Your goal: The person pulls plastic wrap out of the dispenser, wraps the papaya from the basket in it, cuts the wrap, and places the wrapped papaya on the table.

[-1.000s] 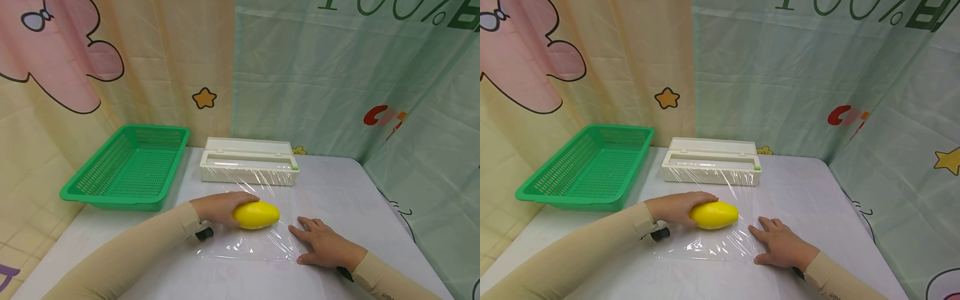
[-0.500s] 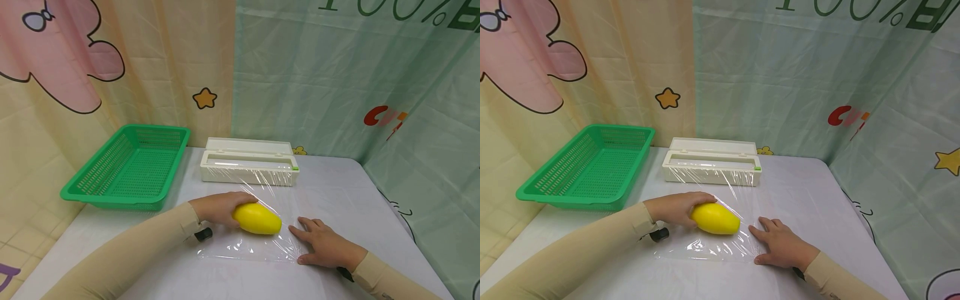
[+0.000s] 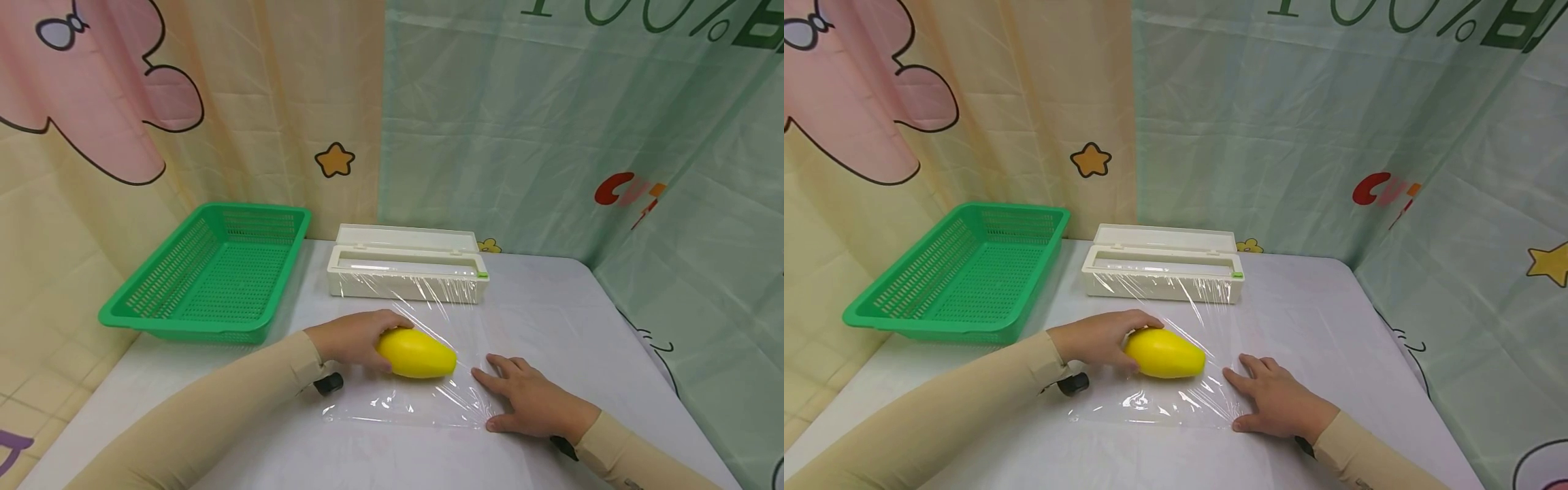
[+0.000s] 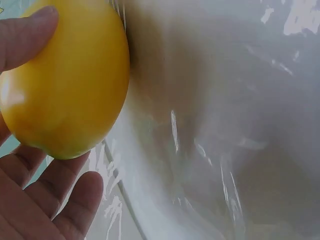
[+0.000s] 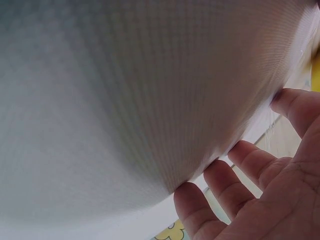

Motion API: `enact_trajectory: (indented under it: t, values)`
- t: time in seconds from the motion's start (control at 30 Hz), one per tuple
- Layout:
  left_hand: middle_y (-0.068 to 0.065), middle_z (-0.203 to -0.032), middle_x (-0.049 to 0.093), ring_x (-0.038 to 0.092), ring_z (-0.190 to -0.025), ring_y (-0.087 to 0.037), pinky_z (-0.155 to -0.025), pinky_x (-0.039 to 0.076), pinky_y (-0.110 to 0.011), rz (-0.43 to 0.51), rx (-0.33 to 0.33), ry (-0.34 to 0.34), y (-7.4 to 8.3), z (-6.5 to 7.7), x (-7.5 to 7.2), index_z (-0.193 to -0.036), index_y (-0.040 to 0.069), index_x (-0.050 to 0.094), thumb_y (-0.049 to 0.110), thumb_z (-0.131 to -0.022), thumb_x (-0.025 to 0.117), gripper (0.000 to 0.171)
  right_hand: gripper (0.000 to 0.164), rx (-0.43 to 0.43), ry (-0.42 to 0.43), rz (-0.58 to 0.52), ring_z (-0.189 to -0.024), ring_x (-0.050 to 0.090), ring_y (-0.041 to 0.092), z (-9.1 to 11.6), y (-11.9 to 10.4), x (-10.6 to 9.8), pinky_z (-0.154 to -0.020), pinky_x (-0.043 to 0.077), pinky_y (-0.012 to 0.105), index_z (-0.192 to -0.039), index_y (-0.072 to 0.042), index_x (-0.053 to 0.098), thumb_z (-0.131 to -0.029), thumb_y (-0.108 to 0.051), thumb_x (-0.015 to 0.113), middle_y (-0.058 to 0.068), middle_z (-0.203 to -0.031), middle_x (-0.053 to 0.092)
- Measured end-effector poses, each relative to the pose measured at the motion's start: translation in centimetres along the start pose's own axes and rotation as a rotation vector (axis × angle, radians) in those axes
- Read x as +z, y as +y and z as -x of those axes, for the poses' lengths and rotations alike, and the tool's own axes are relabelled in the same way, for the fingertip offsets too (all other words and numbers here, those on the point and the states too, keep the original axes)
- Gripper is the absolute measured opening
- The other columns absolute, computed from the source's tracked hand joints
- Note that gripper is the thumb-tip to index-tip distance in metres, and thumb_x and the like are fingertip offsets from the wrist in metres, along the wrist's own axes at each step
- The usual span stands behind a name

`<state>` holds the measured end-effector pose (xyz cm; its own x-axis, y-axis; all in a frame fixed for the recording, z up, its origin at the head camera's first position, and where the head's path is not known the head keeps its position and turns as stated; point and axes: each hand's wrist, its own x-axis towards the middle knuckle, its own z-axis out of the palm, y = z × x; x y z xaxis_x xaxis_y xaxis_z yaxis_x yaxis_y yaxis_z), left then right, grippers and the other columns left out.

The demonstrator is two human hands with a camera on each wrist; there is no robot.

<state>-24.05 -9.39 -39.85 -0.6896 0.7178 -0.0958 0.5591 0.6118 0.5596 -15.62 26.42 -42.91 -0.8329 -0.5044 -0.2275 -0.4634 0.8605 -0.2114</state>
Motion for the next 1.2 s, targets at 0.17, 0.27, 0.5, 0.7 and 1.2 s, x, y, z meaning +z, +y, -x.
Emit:
enact_trajectory:
  t: [0.17,0.27,0.5,0.7,1.2]
  values:
    - [0.006,-0.143,0.06,0.058,-0.121,-0.015,-0.112,0.048,-0.039,0.029,-0.016,0.029,-0.5,0.2,-0.1,-0.151,0.023,0.054,0.023,-0.085,0.087,0.073,0.09,-0.002,-0.001,-0.001,-0.143,0.041,0.045,0.0,0.0,0.0,-0.112,0.044,0.064,-0.159,-0.024,0.048,-0.085,-0.064,0.078,0.02,-0.163,0.038]
    - [0.006,-0.142,0.061,0.059,-0.122,-0.016,-0.112,0.048,-0.04,0.045,-0.027,0.025,-0.7,0.2,-0.2,-0.15,0.023,0.054,0.022,-0.084,0.088,0.074,0.09,-0.004,-0.001,-0.001,-0.143,0.041,0.045,0.0,0.1,0.0,-0.112,0.045,0.064,-0.16,-0.024,0.048,-0.085,-0.064,0.078,0.02,-0.164,0.038]
    - [0.007,-0.142,0.059,0.058,-0.124,-0.017,-0.113,0.047,-0.039,0.044,-0.045,0.008,-1.0,0.1,-0.2,-0.15,0.026,0.053,0.023,-0.083,0.089,0.076,0.09,-0.015,0.006,-0.002,-0.143,0.041,0.046,-0.1,0.3,0.1,-0.111,0.044,0.065,-0.16,-0.023,0.048,-0.085,-0.064,0.078,0.021,-0.164,0.038]
    - [0.007,-0.143,0.058,0.058,-0.125,-0.017,-0.113,0.048,-0.04,0.044,-0.047,0.005,-1.1,0.1,-0.1,-0.15,0.027,0.052,0.025,-0.083,0.089,0.077,0.09,-0.012,0.003,-0.002,-0.143,0.041,0.046,-0.1,0.2,0.2,-0.111,0.044,0.065,-0.16,-0.023,0.048,-0.085,-0.064,0.078,0.021,-0.164,0.038]
    - [0.006,-0.144,0.057,0.057,-0.127,-0.016,-0.116,0.047,-0.039,0.039,-0.044,-0.012,-1.2,0.1,0.0,-0.151,0.025,0.051,0.027,-0.082,0.091,0.08,0.09,0.006,-0.017,-0.013,-0.144,0.04,0.045,-0.1,0.1,0.0,-0.113,0.043,0.065,-0.16,-0.024,0.047,-0.085,-0.061,0.08,0.02,-0.164,0.037]
